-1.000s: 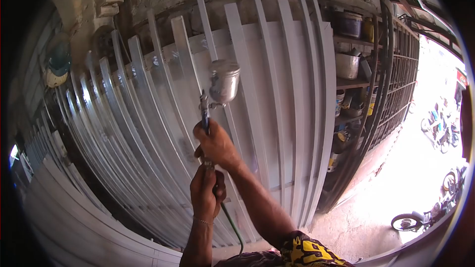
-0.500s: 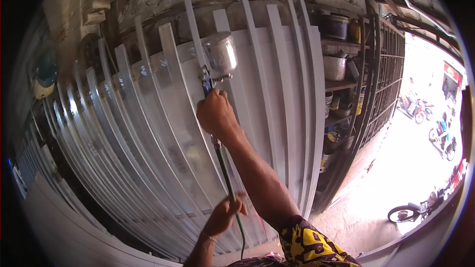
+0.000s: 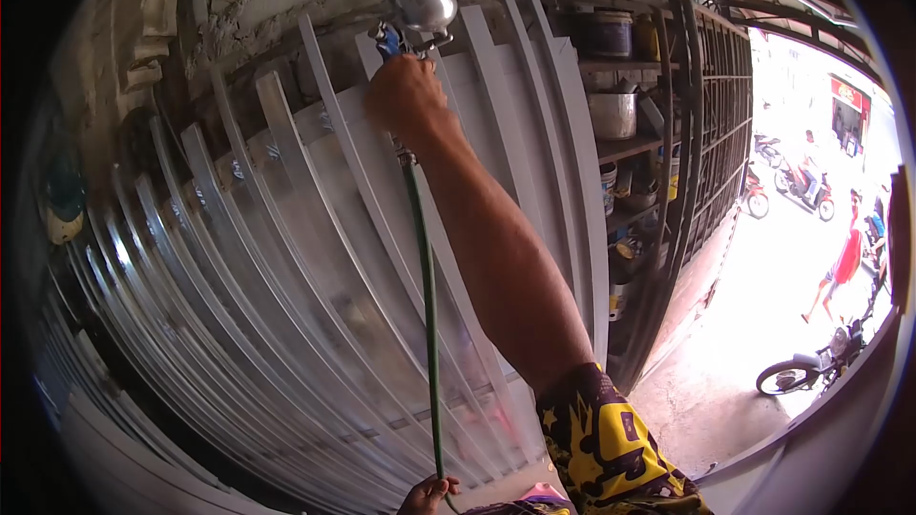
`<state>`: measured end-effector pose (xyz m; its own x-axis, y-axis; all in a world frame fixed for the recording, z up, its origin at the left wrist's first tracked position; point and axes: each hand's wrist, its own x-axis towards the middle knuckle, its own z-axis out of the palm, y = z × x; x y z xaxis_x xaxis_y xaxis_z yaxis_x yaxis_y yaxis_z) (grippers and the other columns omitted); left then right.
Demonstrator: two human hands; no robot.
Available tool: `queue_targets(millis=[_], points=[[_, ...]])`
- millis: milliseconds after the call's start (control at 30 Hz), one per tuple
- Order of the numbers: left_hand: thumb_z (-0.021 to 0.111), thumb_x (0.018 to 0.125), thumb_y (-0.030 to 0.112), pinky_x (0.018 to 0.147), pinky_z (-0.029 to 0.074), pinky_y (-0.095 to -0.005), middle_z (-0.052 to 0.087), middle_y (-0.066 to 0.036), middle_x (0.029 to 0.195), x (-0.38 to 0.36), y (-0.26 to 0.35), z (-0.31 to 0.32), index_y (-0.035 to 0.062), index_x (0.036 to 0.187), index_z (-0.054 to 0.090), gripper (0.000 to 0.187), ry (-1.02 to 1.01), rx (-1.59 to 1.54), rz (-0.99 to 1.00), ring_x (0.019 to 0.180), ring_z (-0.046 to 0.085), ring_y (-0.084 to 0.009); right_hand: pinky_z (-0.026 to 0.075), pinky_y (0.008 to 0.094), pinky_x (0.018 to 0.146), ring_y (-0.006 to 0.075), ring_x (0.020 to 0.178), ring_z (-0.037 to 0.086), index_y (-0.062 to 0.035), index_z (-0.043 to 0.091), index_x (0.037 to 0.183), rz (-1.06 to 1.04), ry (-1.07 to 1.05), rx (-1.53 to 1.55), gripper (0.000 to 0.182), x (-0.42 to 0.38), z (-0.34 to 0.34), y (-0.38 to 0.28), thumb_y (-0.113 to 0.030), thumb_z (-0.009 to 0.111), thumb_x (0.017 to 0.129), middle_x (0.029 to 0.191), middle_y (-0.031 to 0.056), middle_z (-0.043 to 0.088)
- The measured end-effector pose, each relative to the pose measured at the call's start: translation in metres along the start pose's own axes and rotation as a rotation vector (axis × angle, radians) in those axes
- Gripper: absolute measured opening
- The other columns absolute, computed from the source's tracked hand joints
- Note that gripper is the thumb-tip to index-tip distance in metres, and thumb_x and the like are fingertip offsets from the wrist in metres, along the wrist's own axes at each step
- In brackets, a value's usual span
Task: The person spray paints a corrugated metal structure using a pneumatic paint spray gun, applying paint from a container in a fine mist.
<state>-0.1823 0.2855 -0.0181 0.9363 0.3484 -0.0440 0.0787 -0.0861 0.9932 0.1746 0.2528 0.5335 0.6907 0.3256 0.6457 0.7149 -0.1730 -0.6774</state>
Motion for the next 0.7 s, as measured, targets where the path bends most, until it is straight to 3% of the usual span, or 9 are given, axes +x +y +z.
queue_targets(millis=[33, 133, 233, 267, 400, 533, 700], points=[[0.056, 0.104, 0.040, 0.073, 0.048, -0.0258, 0.065, 0.003, 0.089, 0.000, 0.011, 0.000, 0.0067, 0.113, 0.069, 0.037, 0.009, 0.025, 0.001, 0.083, 0.057, -0.0093, 0.051, 0.0413, 0.102, 0.0412, 0.124, 0.057, 0.0192, 0.044, 0.129, 0.000, -0.025, -0.007, 0.058, 0.003, -0.004, -0.001, -0.013, 0.064, 0.086, 0.137, 0.0336, 0.046], [0.056, 0.103, 0.043, 0.067, 0.050, -0.0274, 0.064, 0.003, 0.089, -0.001, 0.044, 0.005, 0.0082, 0.112, 0.069, 0.038, -0.040, 0.081, -0.029, 0.084, 0.058, -0.0084, 0.049, 0.0445, 0.103, 0.0425, 0.124, 0.057, 0.0112, 0.064, 0.115, -0.046, 0.027, -0.058, 0.036, 0.018, -0.007, 0.002, -0.009, 0.060, 0.086, 0.125, 0.0287, 0.060], [0.057, 0.102, 0.045, 0.062, 0.051, -0.0290, 0.064, 0.004, 0.088, 0.000, 0.045, 0.008, 0.0096, 0.111, 0.069, 0.038, -0.076, 0.117, -0.023, 0.085, 0.059, -0.0078, 0.046, 0.0430, 0.105, 0.0398, 0.128, 0.053, 0.0115, 0.065, 0.113, -0.072, 0.116, -0.035, 0.035, 0.022, -0.009, 0.001, -0.009, 0.062, 0.085, 0.120, 0.0277, 0.063], [0.056, 0.102, 0.045, 0.064, 0.051, -0.0290, 0.064, 0.003, 0.088, 0.000, 0.045, 0.009, 0.0089, 0.110, 0.069, 0.039, -0.083, 0.094, -0.035, 0.084, 0.059, -0.0083, 0.045, 0.0414, 0.107, 0.0382, 0.131, 0.051, 0.0105, 0.062, 0.119, -0.117, 0.074, -0.170, 0.039, 0.025, -0.011, -0.001, -0.011, 0.060, 0.087, 0.129, 0.0269, 0.058], [0.056, 0.103, 0.044, 0.072, 0.049, -0.0291, 0.064, 0.001, 0.087, -0.004, 0.047, 0.010, 0.0061, 0.106, 0.068, 0.040, -0.143, 0.028, -0.038, 0.083, 0.058, -0.0107, 0.043, 0.0416, 0.110, 0.0374, 0.134, 0.049, 0.0079, 0.052, 0.134, 0.015, 0.066, 0.024, 0.049, 0.004, -0.027, -0.013, -0.016, 0.057, 0.091, 0.145, 0.0232, 0.044], [0.056, 0.103, 0.042, 0.078, 0.047, -0.0291, 0.063, -0.001, 0.086, -0.008, 0.054, 0.011, 0.0030, 0.103, 0.067, 0.041, -0.138, 0.046, -0.052, 0.082, 0.057, -0.0129, 0.044, 0.0427, 0.108, 0.0384, 0.133, 0.050, 0.0056, 0.055, 0.131, -0.003, 0.027, 0.032, 0.045, -0.004, -0.033, -0.017, -0.015, 0.057, 0.091, 0.144, 0.0242, 0.045], [0.055, 0.104, 0.041, 0.076, 0.047, -0.0292, 0.063, -0.001, 0.086, -0.014, 0.049, 0.006, 0.0024, 0.103, 0.067, 0.041, -0.116, 0.175, -0.017, 0.081, 0.057, -0.0130, 0.047, 0.0444, 0.105, 0.0407, 0.129, 0.054, 0.0049, 0.058, 0.128, 0.008, 0.014, 0.054, 0.042, -0.012, -0.032, -0.014, -0.013, 0.057, 0.090, 0.140, 0.0252, 0.049]])
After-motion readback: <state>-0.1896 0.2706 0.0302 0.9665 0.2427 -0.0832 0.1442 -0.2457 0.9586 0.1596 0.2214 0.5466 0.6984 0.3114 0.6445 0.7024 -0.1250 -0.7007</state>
